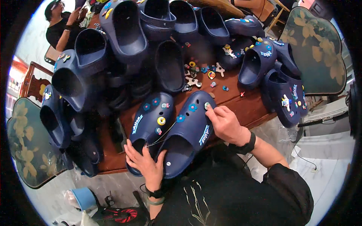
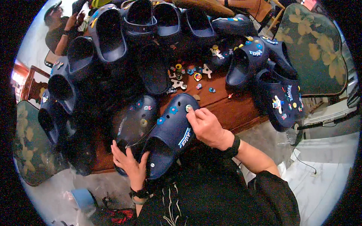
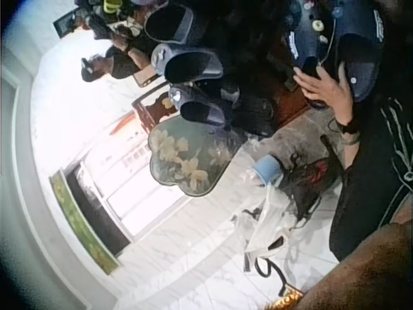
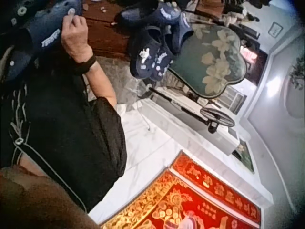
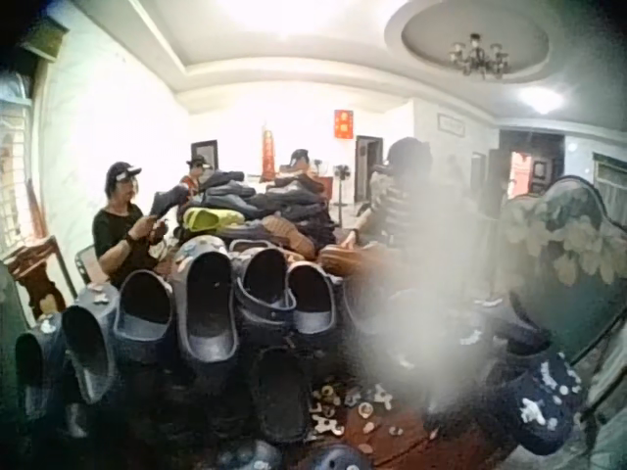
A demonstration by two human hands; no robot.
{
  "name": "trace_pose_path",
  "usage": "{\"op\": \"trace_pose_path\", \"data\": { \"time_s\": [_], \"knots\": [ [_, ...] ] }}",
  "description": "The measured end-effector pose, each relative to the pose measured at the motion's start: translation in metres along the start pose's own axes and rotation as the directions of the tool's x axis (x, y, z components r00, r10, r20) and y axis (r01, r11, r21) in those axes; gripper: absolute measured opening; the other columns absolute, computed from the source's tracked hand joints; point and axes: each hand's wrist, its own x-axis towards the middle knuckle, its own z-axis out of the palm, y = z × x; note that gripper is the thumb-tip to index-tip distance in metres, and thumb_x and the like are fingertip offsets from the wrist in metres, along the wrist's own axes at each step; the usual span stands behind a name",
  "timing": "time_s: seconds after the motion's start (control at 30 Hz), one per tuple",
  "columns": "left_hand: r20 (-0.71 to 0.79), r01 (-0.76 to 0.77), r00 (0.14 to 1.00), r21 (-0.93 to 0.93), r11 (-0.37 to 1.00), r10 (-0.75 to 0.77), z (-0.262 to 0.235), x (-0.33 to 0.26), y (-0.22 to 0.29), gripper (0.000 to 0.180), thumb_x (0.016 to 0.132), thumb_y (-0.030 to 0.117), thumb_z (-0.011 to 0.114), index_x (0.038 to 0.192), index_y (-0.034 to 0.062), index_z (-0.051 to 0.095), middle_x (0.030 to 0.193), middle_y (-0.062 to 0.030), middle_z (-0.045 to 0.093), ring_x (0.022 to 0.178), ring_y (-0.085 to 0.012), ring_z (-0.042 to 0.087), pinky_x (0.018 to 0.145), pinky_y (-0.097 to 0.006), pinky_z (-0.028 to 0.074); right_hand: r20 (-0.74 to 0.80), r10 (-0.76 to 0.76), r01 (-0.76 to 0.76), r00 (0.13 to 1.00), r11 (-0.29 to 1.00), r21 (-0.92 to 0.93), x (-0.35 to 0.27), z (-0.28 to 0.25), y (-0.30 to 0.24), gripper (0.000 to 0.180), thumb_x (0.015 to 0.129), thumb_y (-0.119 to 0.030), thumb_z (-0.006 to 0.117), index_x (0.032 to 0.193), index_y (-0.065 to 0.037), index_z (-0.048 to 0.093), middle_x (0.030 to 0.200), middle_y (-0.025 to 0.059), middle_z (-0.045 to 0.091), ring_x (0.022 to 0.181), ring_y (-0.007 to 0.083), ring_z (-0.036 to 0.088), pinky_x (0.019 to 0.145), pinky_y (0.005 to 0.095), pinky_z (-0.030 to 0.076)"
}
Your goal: The person is attaching decorative charms to rubber clogs.
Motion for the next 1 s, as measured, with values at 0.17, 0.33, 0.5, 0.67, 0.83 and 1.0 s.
{"op": "trace_pose_path", "data": {
  "time_s": [0.17,0.33,0.5,0.67,0.83,1.0],
  "knots": [
    [0.017,0.012,1.000,0.012,1.000,-0.012,0.000,-0.001,0.000,0.058,0.078,0.038,0.080,0.115,0.0005,0.055,0.158,-0.0284,0.017,0.145,-0.0478,0.015,0.108,-0.065,0.018,0.110,-0.025,0.025,0.994,1.000,0.001,0.008,-0.002,0.001,0.023,0.073,-0.004,0.059,0.094,0.005,0.058,0.088,0.0151,0.062,0.082,0.0247,0.057,0.075,0.0344,0.046],
    [-0.010,-0.019,1.000,0.036,0.999,0.019,0.000,0.000,0.001,0.060,0.078,0.036,0.080,0.116,0.0000,0.051,0.159,-0.0273,0.018,0.145,-0.0464,0.019,0.110,-0.061,0.018,0.147,-0.008,0.009,0.989,1.000,-0.006,0.020,-0.001,-0.001,0.013,0.068,-0.005,0.061,0.079,-0.004,0.053,0.079,0.0124,0.056,0.079,0.0246,0.056,0.072,0.0341,0.044],
    [-0.035,-0.044,0.998,0.027,0.999,0.045,0.001,0.000,-0.001,0.060,0.079,0.036,0.079,0.116,-0.0013,0.050,0.159,-0.0276,0.017,0.144,-0.0470,0.020,0.110,-0.061,0.019,0.115,-0.061,0.064,0.992,0.998,-0.026,0.024,0.000,0.000,0.013,0.067,-0.008,0.062,0.074,-0.005,0.052,0.073,0.0106,0.054,0.078,0.0246,0.055,0.069,0.0331,0.043],
    [-0.029,-0.032,0.999,0.036,0.999,0.033,0.003,-0.002,-0.002,0.060,0.079,0.037,0.079,0.117,-0.0010,0.050,0.159,-0.0276,0.017,0.144,-0.0473,0.020,0.110,-0.062,0.018,0.191,-0.111,0.123,0.975,0.991,-0.053,0.021,0.002,0.002,0.017,0.072,-0.006,0.061,0.086,0.001,0.057,0.076,0.0112,0.058,0.079,0.0221,0.058,0.071,0.0325,0.045],
    [-0.031,-0.035,0.999,0.038,0.999,0.036,0.005,-0.002,-0.004,0.062,0.079,0.037,0.079,0.118,-0.0006,0.051,0.159,-0.0273,0.018,0.144,-0.0473,0.020,0.110,-0.063,0.019,0.161,-0.094,0.102,0.982,0.994,-0.044,0.018,0.000,0.001,0.014,0.074,-0.006,0.060,0.086,0.000,0.056,0.079,0.0139,0.061,0.078,0.0224,0.059,0.072,0.0323,0.045],
    [-0.037,-0.028,0.999,0.032,0.999,0.029,0.004,-0.001,-0.003,0.060,0.076,0.039,0.081,0.112,-0.0021,0.054,0.157,-0.0287,0.019,0.144,-0.0473,0.019,0.108,-0.064,0.020,0.190,-0.095,0.098,0.977,0.995,-0.006,0.021,-0.001,0.001,0.012,0.075,-0.005,0.060,0.085,-0.001,0.055,0.081,0.0164,0.063,0.080,0.0230,0.060,0.072,0.0326,0.045]
  ]
}}
